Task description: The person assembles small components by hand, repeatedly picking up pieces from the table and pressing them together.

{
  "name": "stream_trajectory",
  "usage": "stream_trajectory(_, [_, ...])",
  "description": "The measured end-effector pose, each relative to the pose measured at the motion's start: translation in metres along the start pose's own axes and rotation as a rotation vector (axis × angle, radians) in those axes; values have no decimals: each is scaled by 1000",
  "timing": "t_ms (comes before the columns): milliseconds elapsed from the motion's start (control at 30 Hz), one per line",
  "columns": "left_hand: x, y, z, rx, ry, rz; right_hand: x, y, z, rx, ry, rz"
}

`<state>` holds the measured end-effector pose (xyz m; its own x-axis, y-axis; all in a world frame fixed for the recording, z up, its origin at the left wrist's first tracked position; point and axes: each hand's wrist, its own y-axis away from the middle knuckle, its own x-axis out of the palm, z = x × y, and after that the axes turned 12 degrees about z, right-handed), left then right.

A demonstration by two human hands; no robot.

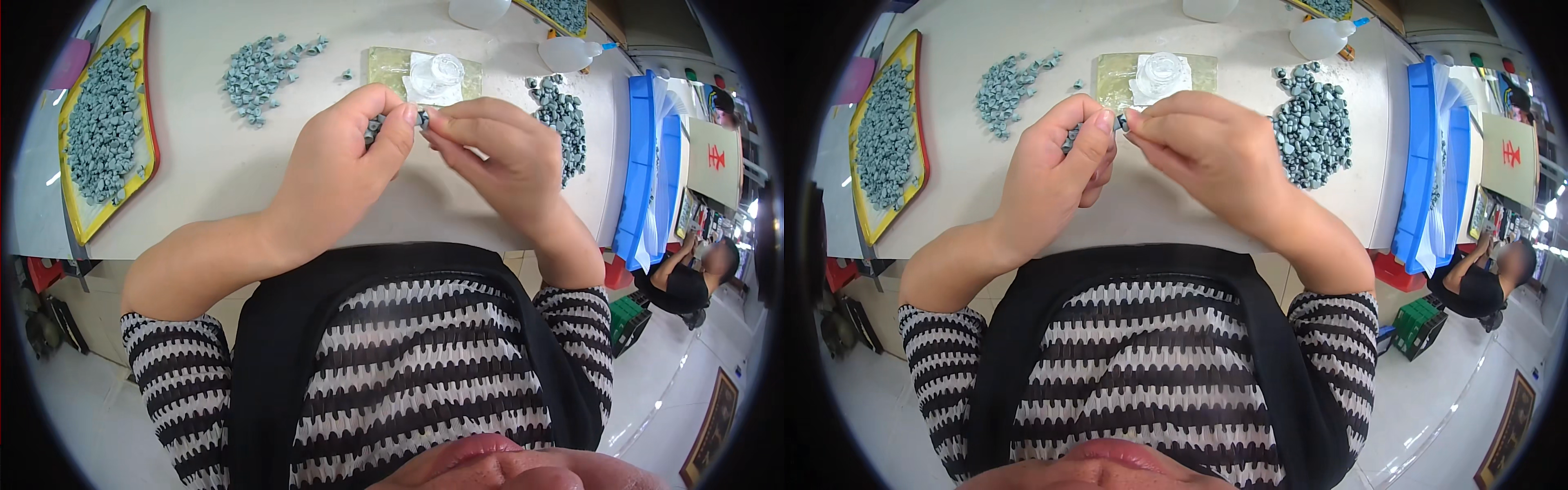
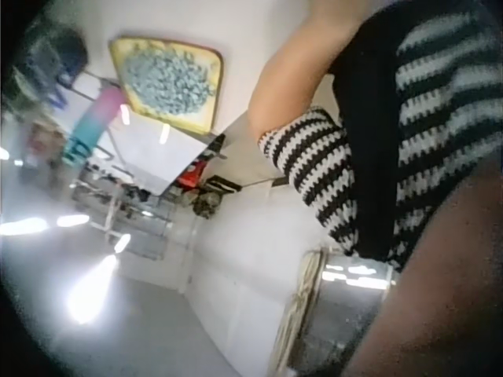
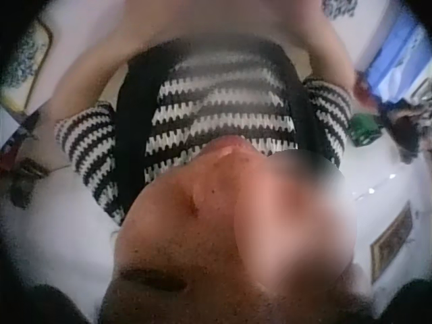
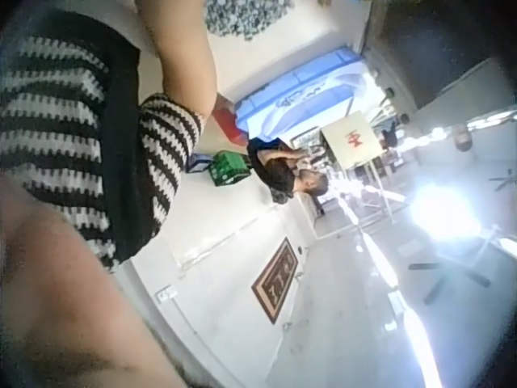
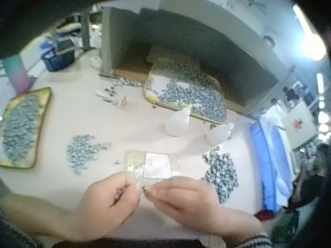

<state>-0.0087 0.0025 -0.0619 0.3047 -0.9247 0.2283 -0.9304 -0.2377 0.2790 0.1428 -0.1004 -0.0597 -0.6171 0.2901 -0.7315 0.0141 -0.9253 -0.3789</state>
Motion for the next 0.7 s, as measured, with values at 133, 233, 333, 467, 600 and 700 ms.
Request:
stream_trajectory(133, [-1, -2, -1, -24, -346, 54, -38, 4, -12, 359, -71, 270])
stream_trajectory(233, [2, -9, 0, -90, -518, 133, -60, 14, -41, 557, 83, 208])
stream_trajectory(333, [6, -16, 6, -154, -524, 163, -68, 23, -68, 552, 422, 159])
stream_trajectory(467, [4, -21, 3, -259, -109, 192, -65, 28, -82, 652, 494, 238])
stream_trajectory(600, [3, -23, -7, -315, 450, 186, -57, 28, -84, 647, 451, 245])
stream_trajectory(700, [0, -23, -7, -285, 527, 175, -52, 22, -77, 628, 420, 207])
